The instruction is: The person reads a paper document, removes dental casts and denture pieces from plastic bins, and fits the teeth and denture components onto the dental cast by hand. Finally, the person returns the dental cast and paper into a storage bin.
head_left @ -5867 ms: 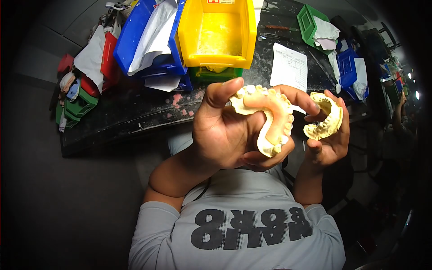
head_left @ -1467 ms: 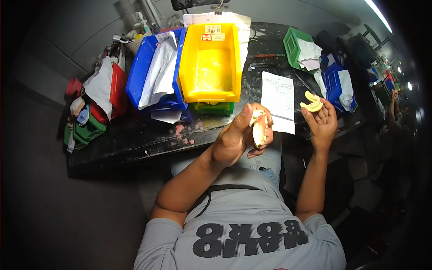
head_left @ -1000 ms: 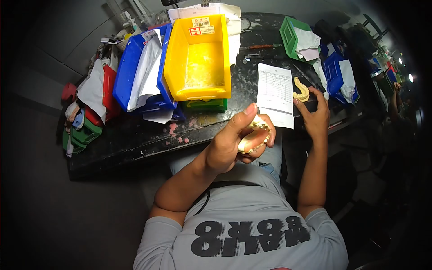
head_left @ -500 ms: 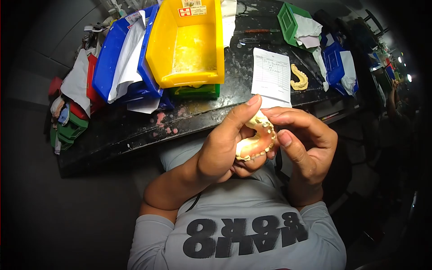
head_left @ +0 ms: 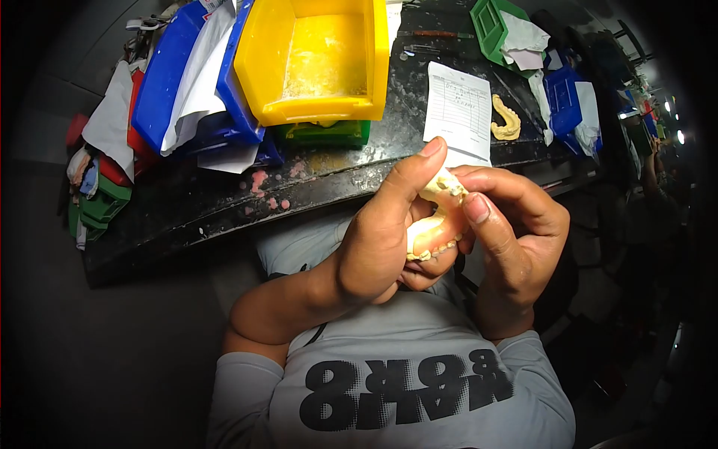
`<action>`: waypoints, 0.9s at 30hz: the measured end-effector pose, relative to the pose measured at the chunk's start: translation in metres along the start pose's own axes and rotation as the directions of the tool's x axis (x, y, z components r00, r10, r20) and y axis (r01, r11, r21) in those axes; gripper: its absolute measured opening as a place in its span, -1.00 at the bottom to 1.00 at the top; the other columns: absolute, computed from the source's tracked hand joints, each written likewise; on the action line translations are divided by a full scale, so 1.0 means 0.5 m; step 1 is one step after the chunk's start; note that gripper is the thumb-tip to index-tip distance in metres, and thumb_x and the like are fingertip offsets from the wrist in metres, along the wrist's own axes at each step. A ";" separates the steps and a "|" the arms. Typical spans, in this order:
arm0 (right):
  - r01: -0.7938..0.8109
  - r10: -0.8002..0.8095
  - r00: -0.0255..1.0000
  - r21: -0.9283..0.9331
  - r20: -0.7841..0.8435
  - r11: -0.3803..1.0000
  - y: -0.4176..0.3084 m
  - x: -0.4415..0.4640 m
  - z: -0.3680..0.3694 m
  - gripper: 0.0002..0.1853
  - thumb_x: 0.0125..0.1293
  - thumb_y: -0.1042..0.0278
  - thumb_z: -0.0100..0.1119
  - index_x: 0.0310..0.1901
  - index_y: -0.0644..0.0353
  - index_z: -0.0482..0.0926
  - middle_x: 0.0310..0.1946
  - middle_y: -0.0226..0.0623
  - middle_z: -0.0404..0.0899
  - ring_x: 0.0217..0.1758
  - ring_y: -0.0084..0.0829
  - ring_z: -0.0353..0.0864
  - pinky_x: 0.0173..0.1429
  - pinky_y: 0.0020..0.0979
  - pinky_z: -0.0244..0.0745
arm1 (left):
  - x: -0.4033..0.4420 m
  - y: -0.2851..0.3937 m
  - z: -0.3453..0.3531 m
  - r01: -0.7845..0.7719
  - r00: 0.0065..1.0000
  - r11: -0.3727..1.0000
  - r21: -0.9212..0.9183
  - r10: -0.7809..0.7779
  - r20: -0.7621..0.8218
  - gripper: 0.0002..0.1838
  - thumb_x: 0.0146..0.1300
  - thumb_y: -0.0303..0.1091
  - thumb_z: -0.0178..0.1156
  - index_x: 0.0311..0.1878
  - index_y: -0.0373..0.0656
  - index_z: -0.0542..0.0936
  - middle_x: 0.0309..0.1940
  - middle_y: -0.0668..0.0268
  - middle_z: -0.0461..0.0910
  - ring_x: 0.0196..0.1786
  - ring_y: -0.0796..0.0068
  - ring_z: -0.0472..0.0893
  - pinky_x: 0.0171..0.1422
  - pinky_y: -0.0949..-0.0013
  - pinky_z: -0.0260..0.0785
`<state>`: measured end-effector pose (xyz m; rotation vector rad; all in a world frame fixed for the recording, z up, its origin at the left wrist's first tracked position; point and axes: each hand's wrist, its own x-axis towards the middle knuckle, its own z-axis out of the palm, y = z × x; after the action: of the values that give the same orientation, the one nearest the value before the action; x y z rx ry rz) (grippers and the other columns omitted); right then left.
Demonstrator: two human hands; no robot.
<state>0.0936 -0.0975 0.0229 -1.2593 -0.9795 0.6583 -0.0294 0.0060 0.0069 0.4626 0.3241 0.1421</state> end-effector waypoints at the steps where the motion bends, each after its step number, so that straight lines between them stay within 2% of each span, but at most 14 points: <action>1: 0.006 -0.006 1.000 0.002 -0.004 1.000 0.001 0.000 0.000 -0.84 0.35 0.62 0.28 -0.08 0.48 0.68 -0.09 0.00 0.74 0.00 -0.34 0.74 0.16 -0.38 0.62 | 0.002 -0.003 -0.005 -0.007 1.000 1.000 -0.017 0.008 0.023 -0.23 0.55 0.30 -0.30 -0.25 -0.31 0.55 -0.68 0.33 0.37 -0.79 0.64 0.15 -0.76 0.54 -0.14; 9: 0.024 -0.023 1.000 0.049 -0.020 0.999 0.006 -0.002 0.004 -0.86 0.38 0.61 0.26 -0.10 0.50 0.68 -0.10 0.02 0.74 -0.02 -0.34 0.74 0.14 -0.38 0.62 | 0.007 -0.015 -0.014 -0.015 0.998 1.000 0.000 0.015 0.059 -0.19 0.53 0.34 -0.31 -0.25 -0.31 0.55 -0.62 0.29 0.42 -0.79 0.64 0.17 -0.77 0.54 -0.12; 14: 0.064 -0.063 0.998 0.016 -0.029 0.998 0.007 -0.003 0.005 -0.88 0.38 0.62 0.26 -0.13 0.49 0.69 -0.13 0.01 0.75 -0.03 -0.33 0.74 0.13 -0.38 0.61 | 0.006 -0.019 -0.018 0.003 0.996 0.997 -0.078 0.003 0.087 -0.18 0.53 0.35 -0.32 -0.27 -0.31 0.55 -0.63 0.28 0.42 -0.80 0.64 0.17 -0.77 0.54 -0.12; 17: 0.080 -0.081 0.996 -0.019 -0.038 0.997 0.005 -0.005 0.005 -0.88 0.39 0.61 0.24 -0.13 0.48 0.69 -0.15 -0.02 0.76 -0.10 -0.39 0.74 0.04 -0.44 0.63 | 0.007 -0.018 -0.014 0.005 0.998 0.998 -0.055 -0.001 0.063 -0.18 0.53 0.35 -0.32 -0.27 -0.32 0.55 -0.64 0.29 0.42 -0.80 0.64 0.17 -0.78 0.54 -0.12; 19: -0.003 0.004 0.998 0.018 -0.058 1.000 -0.002 -0.006 0.003 -0.88 0.41 0.59 0.23 -0.13 0.48 0.69 -0.15 -0.05 0.76 -0.20 -0.48 0.73 -0.10 -0.51 0.63 | 0.008 -0.019 -0.011 -0.003 0.998 0.999 -0.045 0.005 0.055 -0.18 0.53 0.35 -0.32 -0.27 -0.32 0.55 -0.64 0.29 0.41 -0.80 0.64 0.17 -0.78 0.54 -0.12; 20: -0.003 0.004 0.998 0.017 -0.058 1.000 -0.002 -0.006 0.004 -0.88 0.41 0.59 0.23 -0.13 0.48 0.69 -0.15 -0.05 0.76 -0.20 -0.48 0.73 -0.10 -0.51 0.63 | 0.009 -0.019 -0.010 -0.011 0.999 0.999 -0.034 0.012 0.048 -0.18 0.53 0.35 -0.32 -0.27 -0.33 0.55 -0.65 0.29 0.41 -0.80 0.64 0.17 -0.78 0.55 -0.12; 22: 0.018 -0.018 0.998 -0.007 -0.059 1.000 0.000 -0.005 0.006 -0.87 0.43 0.58 0.21 -0.12 0.47 0.69 -0.16 -0.06 0.76 -0.30 -0.57 0.69 -0.24 -0.58 0.59 | 0.009 -0.018 -0.014 -0.010 0.998 0.999 -0.045 0.013 0.067 -0.18 0.53 0.35 -0.32 -0.27 -0.33 0.54 -0.65 0.29 0.41 -0.80 0.64 0.16 -0.78 0.54 -0.12; 27: -0.011 0.014 0.999 0.083 -0.038 0.996 0.000 0.000 0.006 -0.86 0.44 0.56 0.20 -0.12 0.46 0.69 -0.16 -0.05 0.76 -0.33 -0.60 0.66 -0.27 -0.59 0.55 | 0.008 -0.014 -0.012 -0.012 0.996 0.999 -0.042 0.016 0.090 -0.18 0.53 0.34 -0.32 -0.31 -0.35 0.53 -0.67 0.31 0.39 -0.81 0.63 0.16 -0.79 0.54 -0.13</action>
<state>0.0911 -0.0958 0.0228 -1.2019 -0.9042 0.6751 -0.0271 0.0033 -0.0025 0.4287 0.2285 0.1410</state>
